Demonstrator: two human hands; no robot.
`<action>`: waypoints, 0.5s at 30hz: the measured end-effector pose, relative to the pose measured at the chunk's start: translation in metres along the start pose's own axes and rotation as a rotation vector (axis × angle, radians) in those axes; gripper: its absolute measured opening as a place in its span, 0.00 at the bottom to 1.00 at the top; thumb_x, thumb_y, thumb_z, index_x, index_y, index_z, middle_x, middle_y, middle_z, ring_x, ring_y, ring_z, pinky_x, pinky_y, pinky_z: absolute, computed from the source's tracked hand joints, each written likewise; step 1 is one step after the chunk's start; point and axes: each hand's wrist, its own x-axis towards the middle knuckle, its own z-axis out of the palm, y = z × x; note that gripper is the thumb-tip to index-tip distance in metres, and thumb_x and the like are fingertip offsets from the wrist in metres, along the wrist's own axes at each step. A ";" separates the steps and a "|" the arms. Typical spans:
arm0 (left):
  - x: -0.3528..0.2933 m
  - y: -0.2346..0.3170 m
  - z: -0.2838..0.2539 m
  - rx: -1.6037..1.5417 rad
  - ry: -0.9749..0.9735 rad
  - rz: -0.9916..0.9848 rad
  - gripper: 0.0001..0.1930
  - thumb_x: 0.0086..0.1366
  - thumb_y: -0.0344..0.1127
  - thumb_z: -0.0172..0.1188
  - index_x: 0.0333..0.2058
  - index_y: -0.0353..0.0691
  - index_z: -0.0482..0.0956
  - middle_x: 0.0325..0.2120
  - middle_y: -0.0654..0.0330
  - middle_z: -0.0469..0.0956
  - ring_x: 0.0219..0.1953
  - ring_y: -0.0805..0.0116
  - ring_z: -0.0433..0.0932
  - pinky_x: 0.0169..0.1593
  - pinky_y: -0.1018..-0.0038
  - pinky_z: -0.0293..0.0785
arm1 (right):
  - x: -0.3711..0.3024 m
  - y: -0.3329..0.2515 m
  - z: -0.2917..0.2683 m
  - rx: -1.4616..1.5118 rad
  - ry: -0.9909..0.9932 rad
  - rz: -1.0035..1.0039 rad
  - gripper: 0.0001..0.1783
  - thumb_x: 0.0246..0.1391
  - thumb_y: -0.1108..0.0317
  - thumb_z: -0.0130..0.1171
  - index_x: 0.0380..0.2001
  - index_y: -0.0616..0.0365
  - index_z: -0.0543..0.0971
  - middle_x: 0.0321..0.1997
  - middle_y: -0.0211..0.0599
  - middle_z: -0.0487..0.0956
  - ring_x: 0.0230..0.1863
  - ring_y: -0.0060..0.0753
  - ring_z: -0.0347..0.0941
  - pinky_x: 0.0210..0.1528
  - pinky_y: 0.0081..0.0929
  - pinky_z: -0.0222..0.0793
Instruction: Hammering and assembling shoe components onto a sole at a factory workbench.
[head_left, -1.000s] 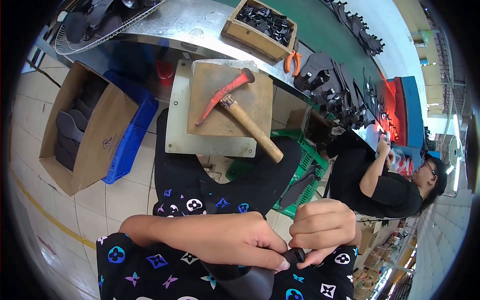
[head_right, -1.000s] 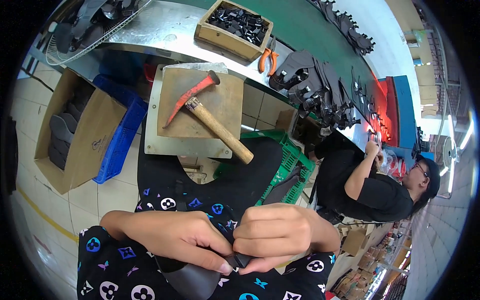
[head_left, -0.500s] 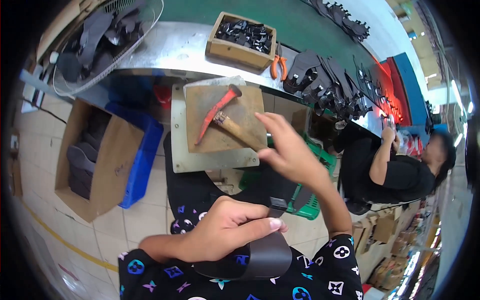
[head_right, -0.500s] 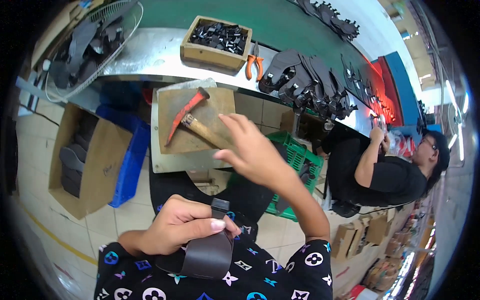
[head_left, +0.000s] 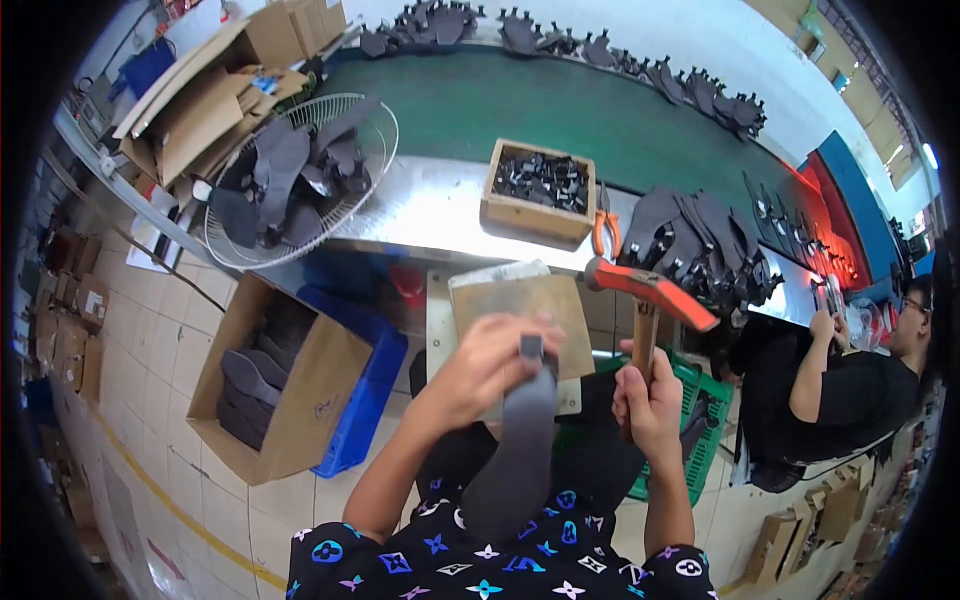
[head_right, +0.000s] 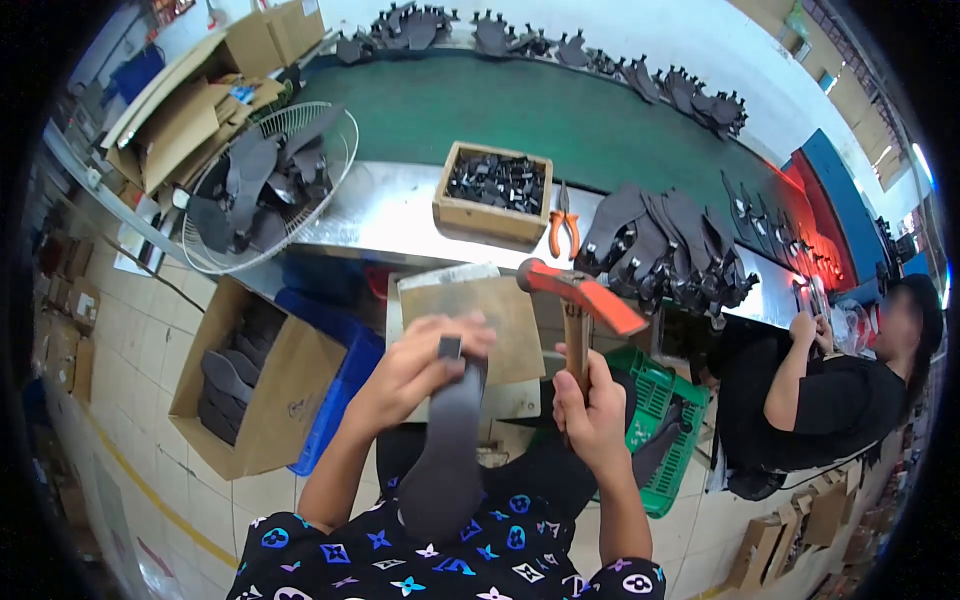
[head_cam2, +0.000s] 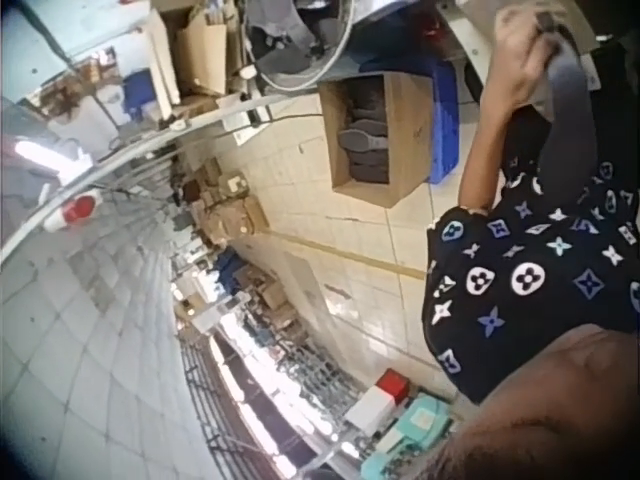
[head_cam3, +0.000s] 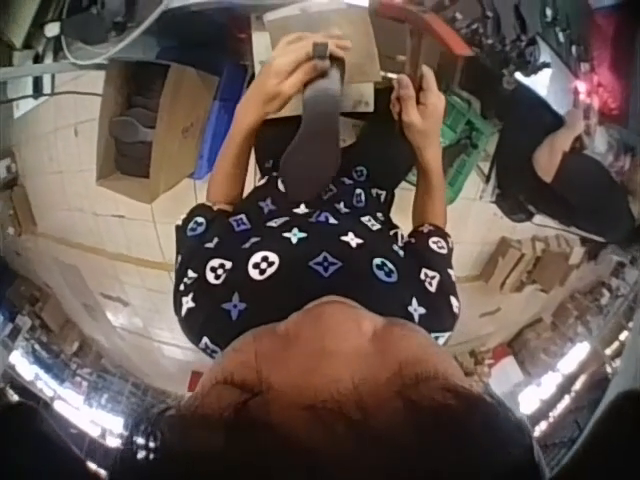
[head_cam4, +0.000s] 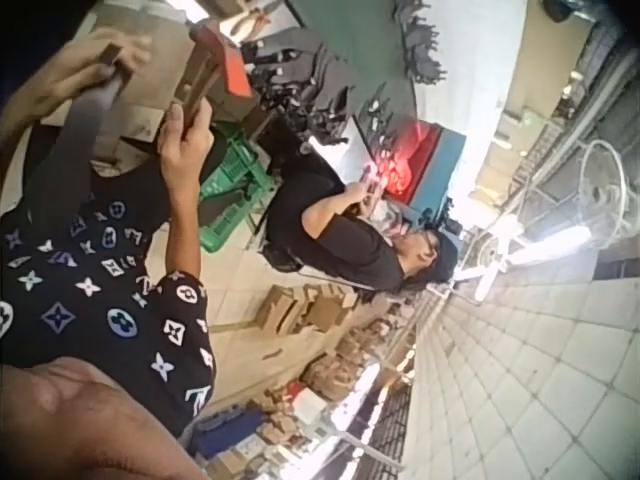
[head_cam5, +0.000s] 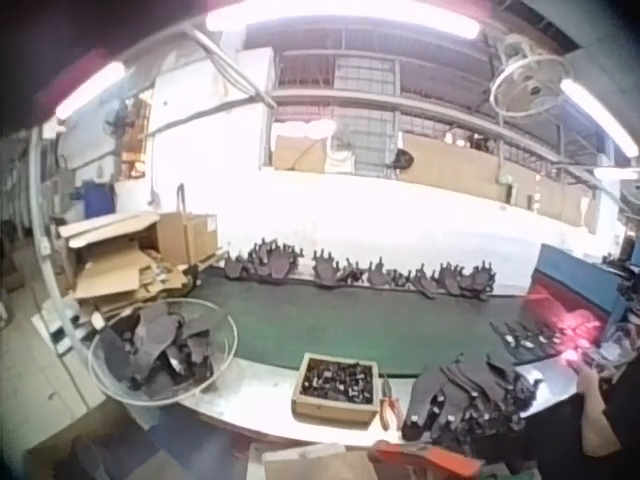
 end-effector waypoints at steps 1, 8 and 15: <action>0.003 -0.023 0.004 0.202 0.082 0.006 0.11 0.67 0.37 0.58 0.45 0.41 0.83 0.56 0.59 0.78 0.68 0.55 0.65 0.69 0.51 0.49 | -0.003 -0.009 0.003 -0.145 -0.002 -0.056 0.15 0.67 0.69 0.52 0.54 0.63 0.72 0.22 0.26 0.72 0.18 0.14 0.65 0.19 0.16 0.61; 0.007 -0.087 0.031 0.891 0.326 -0.221 0.21 0.62 0.56 0.62 0.53 0.63 0.82 0.63 0.57 0.71 0.71 0.48 0.57 0.69 0.35 0.37 | -0.003 -0.021 0.007 -0.571 -0.014 -0.423 0.15 0.65 0.69 0.55 0.51 0.65 0.74 0.26 0.42 0.76 0.23 0.34 0.74 0.29 0.30 0.69; 0.000 -0.073 0.008 0.775 0.151 -0.299 0.37 0.51 0.69 0.64 0.59 0.61 0.78 0.70 0.55 0.59 0.75 0.45 0.43 0.69 0.33 0.26 | -0.027 -0.037 0.015 -0.772 0.019 -0.594 0.07 0.61 0.69 0.57 0.40 0.61 0.74 0.27 0.40 0.77 0.22 0.42 0.74 0.26 0.32 0.70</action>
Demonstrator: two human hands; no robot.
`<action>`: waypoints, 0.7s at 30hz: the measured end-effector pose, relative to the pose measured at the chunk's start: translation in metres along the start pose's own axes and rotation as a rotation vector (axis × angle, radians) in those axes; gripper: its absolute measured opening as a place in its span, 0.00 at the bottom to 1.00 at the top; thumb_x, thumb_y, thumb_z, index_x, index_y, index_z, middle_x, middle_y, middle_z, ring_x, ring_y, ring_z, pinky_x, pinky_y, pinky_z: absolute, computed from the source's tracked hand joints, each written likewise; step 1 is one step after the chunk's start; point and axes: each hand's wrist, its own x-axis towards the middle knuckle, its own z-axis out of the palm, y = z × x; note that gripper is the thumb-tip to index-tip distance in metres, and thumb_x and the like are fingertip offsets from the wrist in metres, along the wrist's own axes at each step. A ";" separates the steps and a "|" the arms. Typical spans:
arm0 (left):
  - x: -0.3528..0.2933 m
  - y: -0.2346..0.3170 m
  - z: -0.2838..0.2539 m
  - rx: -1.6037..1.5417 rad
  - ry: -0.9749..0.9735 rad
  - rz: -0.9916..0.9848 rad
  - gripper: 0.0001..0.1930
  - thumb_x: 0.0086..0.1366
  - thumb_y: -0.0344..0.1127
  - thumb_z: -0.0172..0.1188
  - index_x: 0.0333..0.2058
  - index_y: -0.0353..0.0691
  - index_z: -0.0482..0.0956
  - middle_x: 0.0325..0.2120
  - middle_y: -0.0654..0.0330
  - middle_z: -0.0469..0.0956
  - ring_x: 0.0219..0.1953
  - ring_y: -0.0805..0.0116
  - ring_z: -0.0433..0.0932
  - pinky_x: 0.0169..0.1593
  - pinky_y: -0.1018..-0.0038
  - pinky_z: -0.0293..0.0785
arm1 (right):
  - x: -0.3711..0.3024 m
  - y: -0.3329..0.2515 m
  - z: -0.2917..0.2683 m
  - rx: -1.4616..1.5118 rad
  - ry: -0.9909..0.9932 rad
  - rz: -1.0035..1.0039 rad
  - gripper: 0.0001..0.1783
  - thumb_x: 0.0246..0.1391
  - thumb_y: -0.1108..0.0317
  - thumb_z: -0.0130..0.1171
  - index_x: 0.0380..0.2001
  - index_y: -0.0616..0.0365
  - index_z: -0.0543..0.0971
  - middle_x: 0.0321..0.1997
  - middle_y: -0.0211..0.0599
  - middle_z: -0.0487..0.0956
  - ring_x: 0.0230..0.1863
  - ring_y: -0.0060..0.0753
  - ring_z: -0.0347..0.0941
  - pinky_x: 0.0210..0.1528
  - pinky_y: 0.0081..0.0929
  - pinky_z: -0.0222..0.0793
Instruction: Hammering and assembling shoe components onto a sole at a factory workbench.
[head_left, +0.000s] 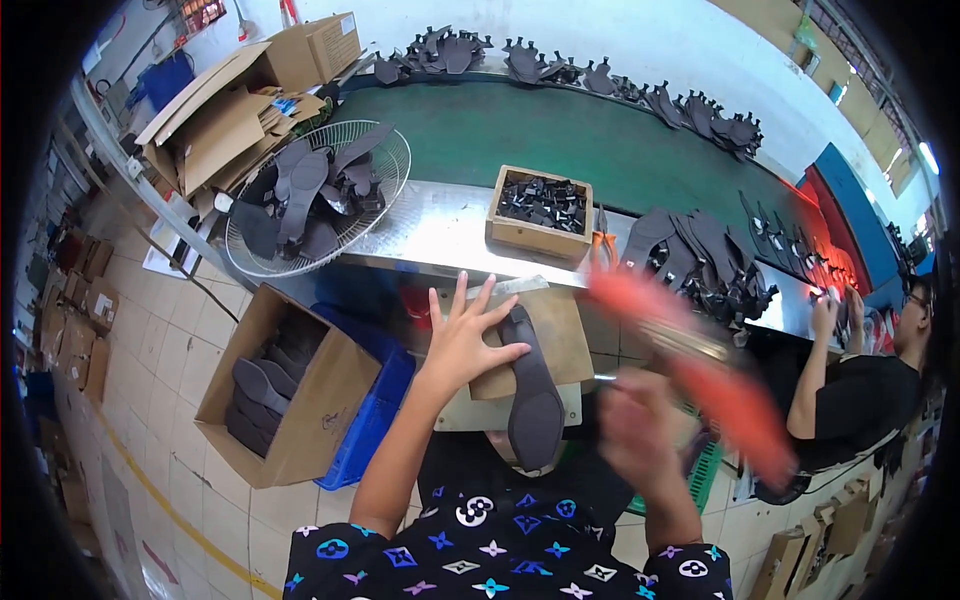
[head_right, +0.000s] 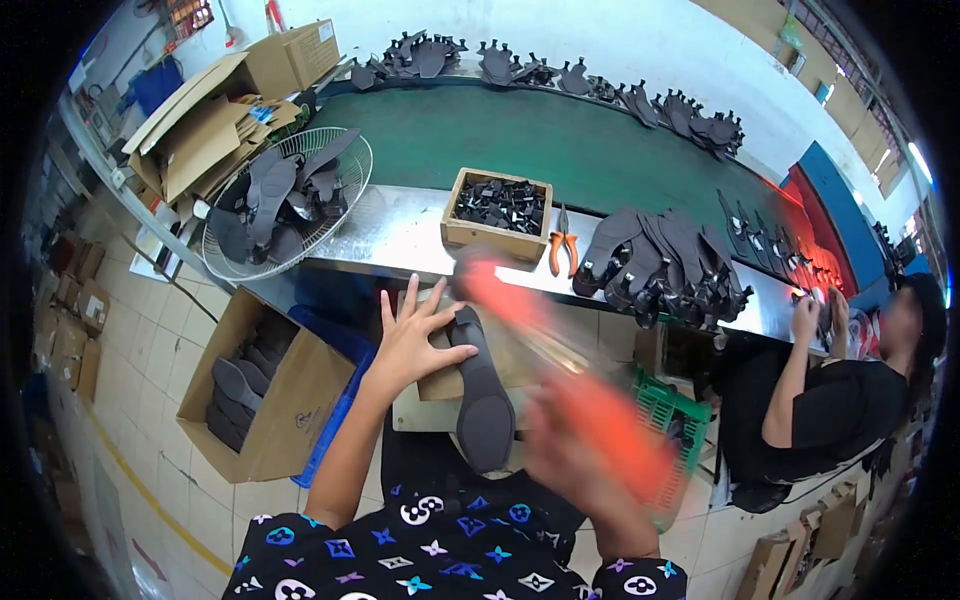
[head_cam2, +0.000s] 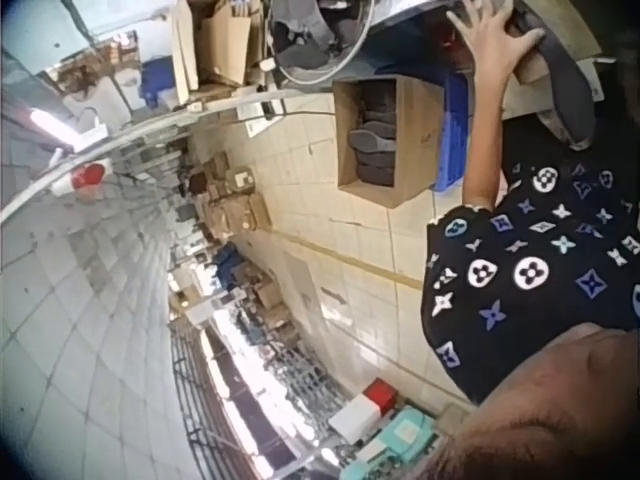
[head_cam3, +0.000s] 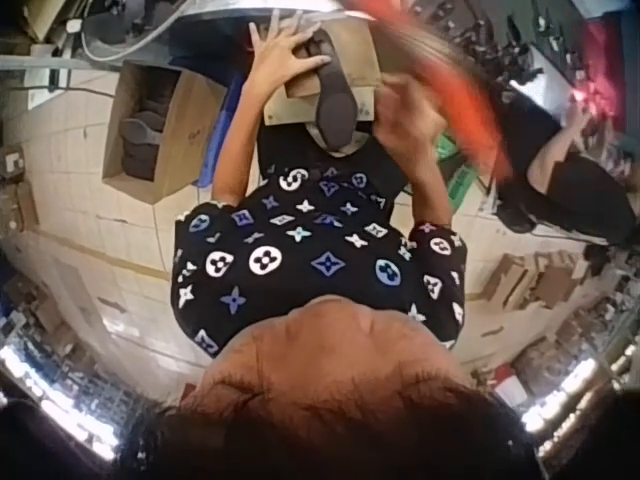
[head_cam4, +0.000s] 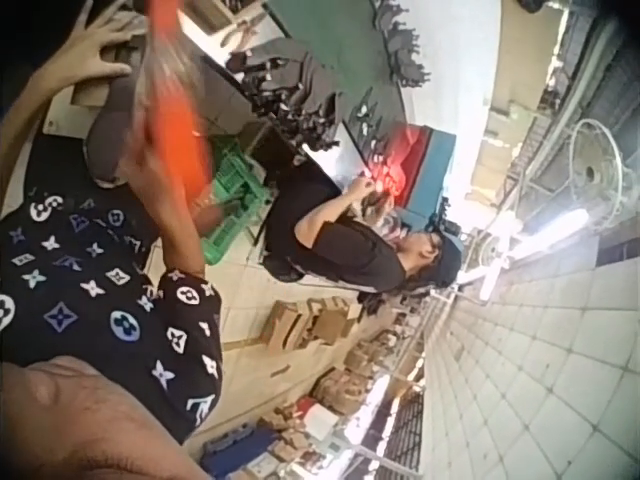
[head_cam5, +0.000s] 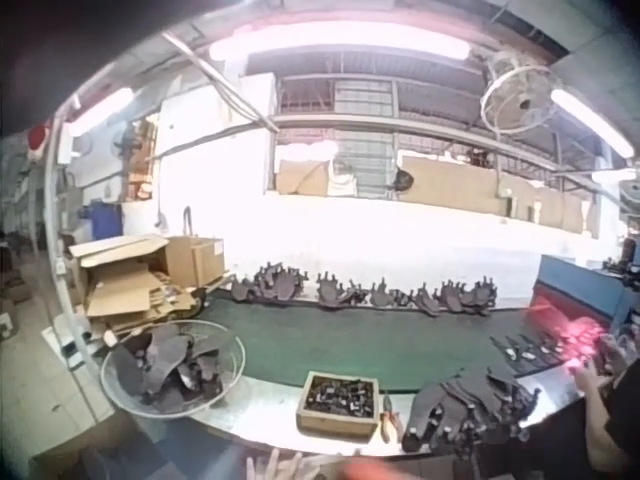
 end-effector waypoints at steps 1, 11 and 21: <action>0.004 0.002 -0.002 0.039 -0.083 -0.032 0.41 0.48 0.71 0.65 0.60 0.60 0.77 0.71 0.54 0.58 0.76 0.45 0.40 0.70 0.33 0.25 | 0.001 0.029 0.038 0.074 -0.131 0.062 0.08 0.61 0.69 0.58 0.41 0.61 0.75 0.30 0.44 0.78 0.26 0.47 0.76 0.28 0.36 0.71; 0.001 -0.009 0.009 -0.105 0.017 0.017 0.41 0.48 0.72 0.64 0.61 0.65 0.75 0.71 0.57 0.58 0.75 0.44 0.40 0.70 0.32 0.25 | 0.025 -0.004 0.017 -0.249 0.109 -0.116 0.13 0.64 0.61 0.53 0.30 0.59 0.76 0.20 0.43 0.75 0.16 0.45 0.66 0.23 0.37 0.65; 0.011 -0.014 0.000 -0.114 0.032 0.030 0.39 0.50 0.70 0.64 0.60 0.64 0.77 0.71 0.56 0.58 0.75 0.43 0.40 0.69 0.32 0.23 | 0.050 0.008 0.060 0.107 -0.185 0.142 0.10 0.62 0.69 0.56 0.29 0.64 0.74 0.16 0.44 0.71 0.17 0.37 0.69 0.25 0.39 0.66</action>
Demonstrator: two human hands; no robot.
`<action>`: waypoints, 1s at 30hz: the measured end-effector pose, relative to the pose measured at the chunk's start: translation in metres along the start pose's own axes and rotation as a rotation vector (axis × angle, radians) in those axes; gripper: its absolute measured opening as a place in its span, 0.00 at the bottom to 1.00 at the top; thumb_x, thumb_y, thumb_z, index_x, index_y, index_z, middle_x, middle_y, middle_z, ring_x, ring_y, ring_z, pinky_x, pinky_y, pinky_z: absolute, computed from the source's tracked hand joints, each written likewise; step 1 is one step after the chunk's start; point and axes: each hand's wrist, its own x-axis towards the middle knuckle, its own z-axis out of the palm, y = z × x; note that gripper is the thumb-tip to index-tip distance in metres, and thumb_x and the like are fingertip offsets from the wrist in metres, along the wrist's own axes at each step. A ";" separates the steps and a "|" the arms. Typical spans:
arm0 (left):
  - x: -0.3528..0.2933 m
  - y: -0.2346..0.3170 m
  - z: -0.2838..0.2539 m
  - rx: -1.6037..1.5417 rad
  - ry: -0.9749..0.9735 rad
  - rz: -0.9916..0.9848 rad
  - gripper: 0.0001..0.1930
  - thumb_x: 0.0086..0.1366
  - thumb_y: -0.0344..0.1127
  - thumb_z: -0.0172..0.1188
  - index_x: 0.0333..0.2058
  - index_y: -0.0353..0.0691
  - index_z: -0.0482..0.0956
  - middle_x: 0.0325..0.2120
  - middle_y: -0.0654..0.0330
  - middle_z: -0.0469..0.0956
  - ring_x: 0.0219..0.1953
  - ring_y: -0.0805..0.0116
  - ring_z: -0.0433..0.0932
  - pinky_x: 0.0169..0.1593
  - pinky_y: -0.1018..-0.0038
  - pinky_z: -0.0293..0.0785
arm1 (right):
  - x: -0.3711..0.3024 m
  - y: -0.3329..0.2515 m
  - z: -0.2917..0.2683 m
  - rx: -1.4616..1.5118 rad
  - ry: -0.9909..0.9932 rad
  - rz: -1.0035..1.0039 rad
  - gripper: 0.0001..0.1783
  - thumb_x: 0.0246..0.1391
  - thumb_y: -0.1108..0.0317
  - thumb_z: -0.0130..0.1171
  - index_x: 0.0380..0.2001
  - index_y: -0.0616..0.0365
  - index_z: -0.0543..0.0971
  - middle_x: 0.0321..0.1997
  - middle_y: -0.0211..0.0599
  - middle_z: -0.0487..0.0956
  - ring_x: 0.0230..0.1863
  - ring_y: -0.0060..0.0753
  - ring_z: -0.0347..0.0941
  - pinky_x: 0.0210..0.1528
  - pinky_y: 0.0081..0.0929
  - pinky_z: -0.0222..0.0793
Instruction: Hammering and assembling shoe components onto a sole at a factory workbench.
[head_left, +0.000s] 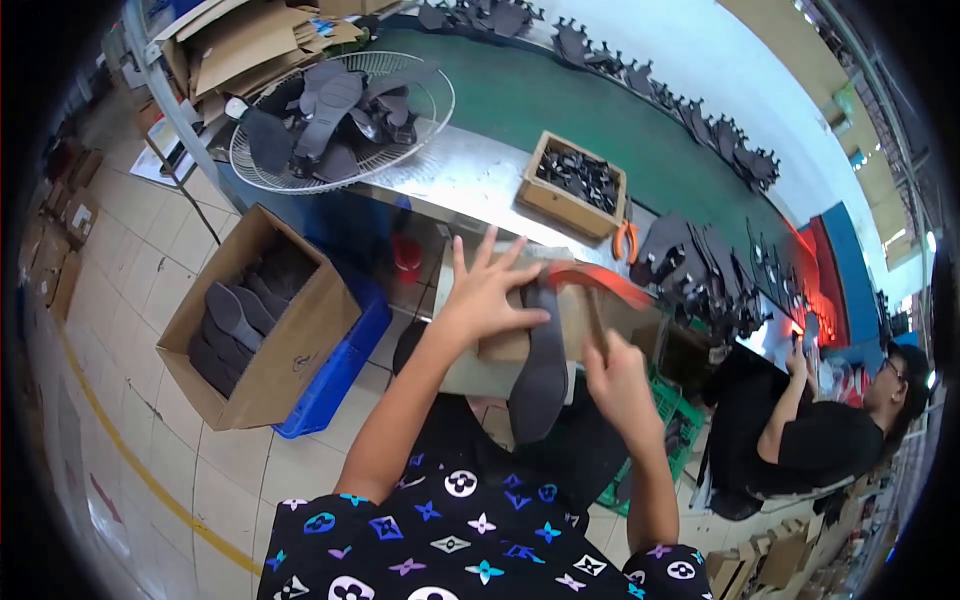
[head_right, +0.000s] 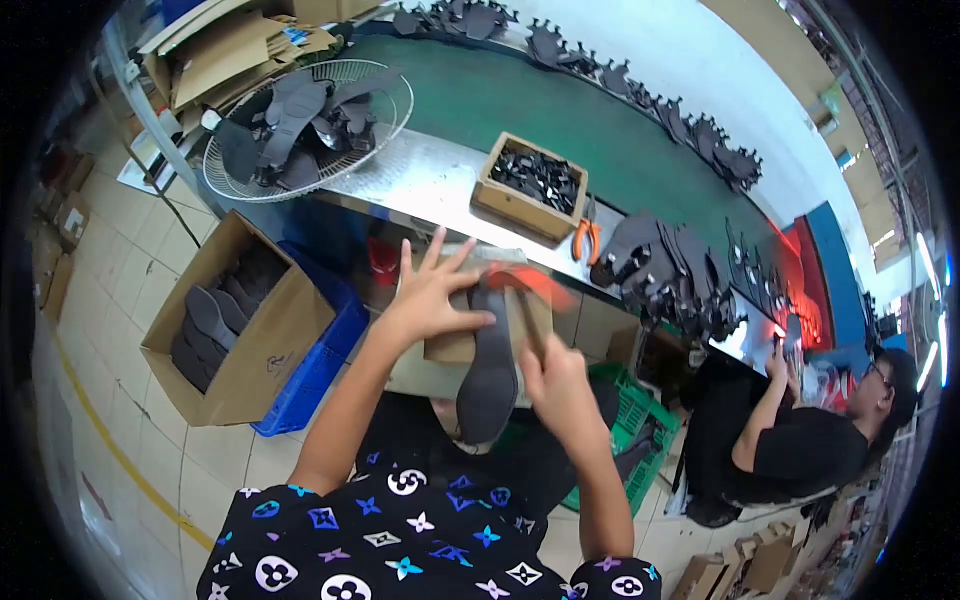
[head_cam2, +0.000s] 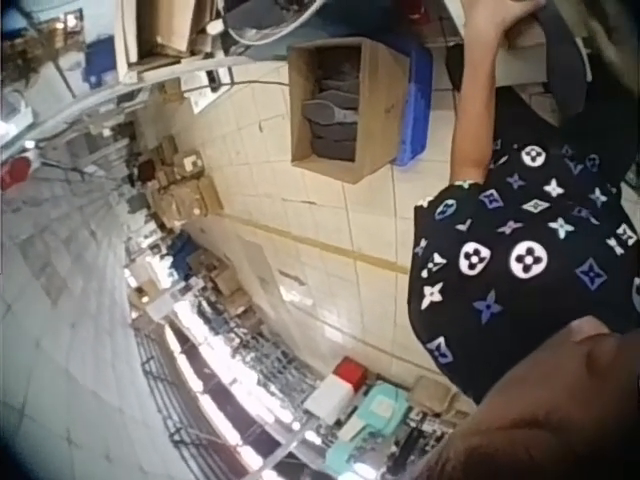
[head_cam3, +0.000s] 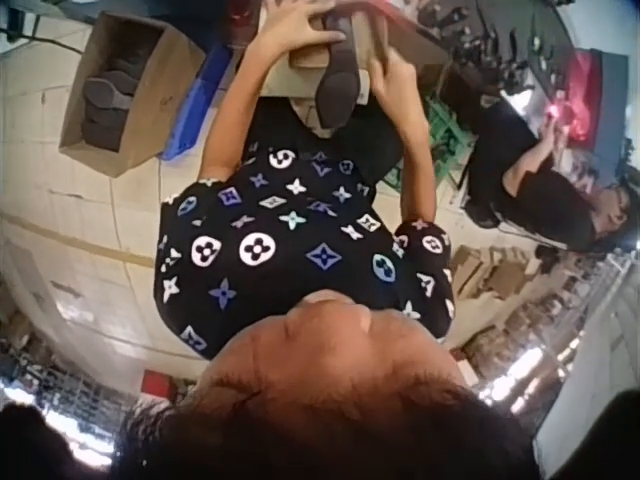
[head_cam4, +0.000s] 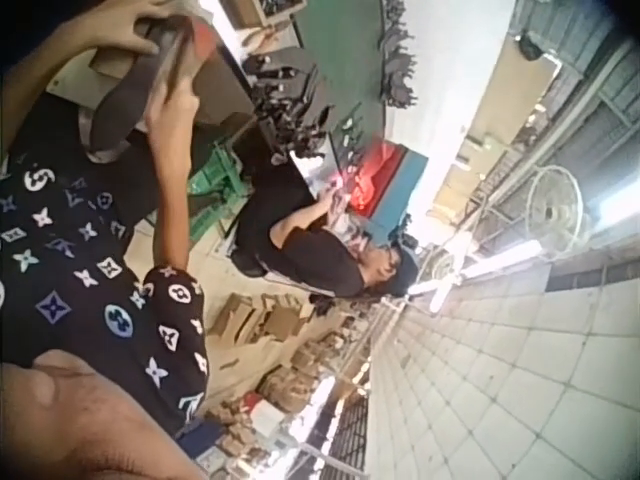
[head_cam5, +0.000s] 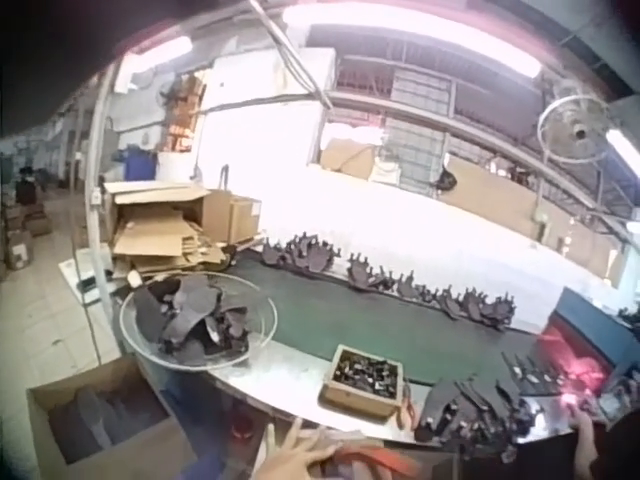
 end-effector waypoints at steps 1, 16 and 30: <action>0.002 -0.001 -0.004 0.018 0.004 -0.015 0.38 0.50 0.69 0.64 0.60 0.64 0.77 0.71 0.56 0.58 0.75 0.44 0.40 0.69 0.32 0.22 | 0.001 0.004 -0.016 0.044 0.017 0.175 0.09 0.62 0.70 0.57 0.30 0.66 0.74 0.18 0.41 0.74 0.18 0.28 0.69 0.24 0.35 0.66; -0.117 0.136 -0.098 -1.161 -0.445 -0.080 0.11 0.69 0.32 0.57 0.36 0.27 0.84 0.26 0.52 0.78 0.28 0.67 0.78 0.34 0.74 0.72 | -0.002 0.043 0.007 -0.413 -0.174 -0.246 0.20 0.53 0.64 0.65 0.49 0.58 0.77 0.56 0.41 0.74 0.54 0.46 0.73 0.48 0.39 0.73; -0.111 0.167 -0.083 -1.354 -0.787 -0.106 0.12 0.74 0.32 0.52 0.46 0.27 0.76 0.39 0.53 0.79 0.44 0.68 0.79 0.48 0.72 0.73 | -0.098 -0.008 -0.030 1.498 -0.342 0.026 0.30 0.62 0.43 0.57 0.44 0.65 0.78 0.48 0.46 0.75 0.46 0.38 0.73 0.51 0.34 0.72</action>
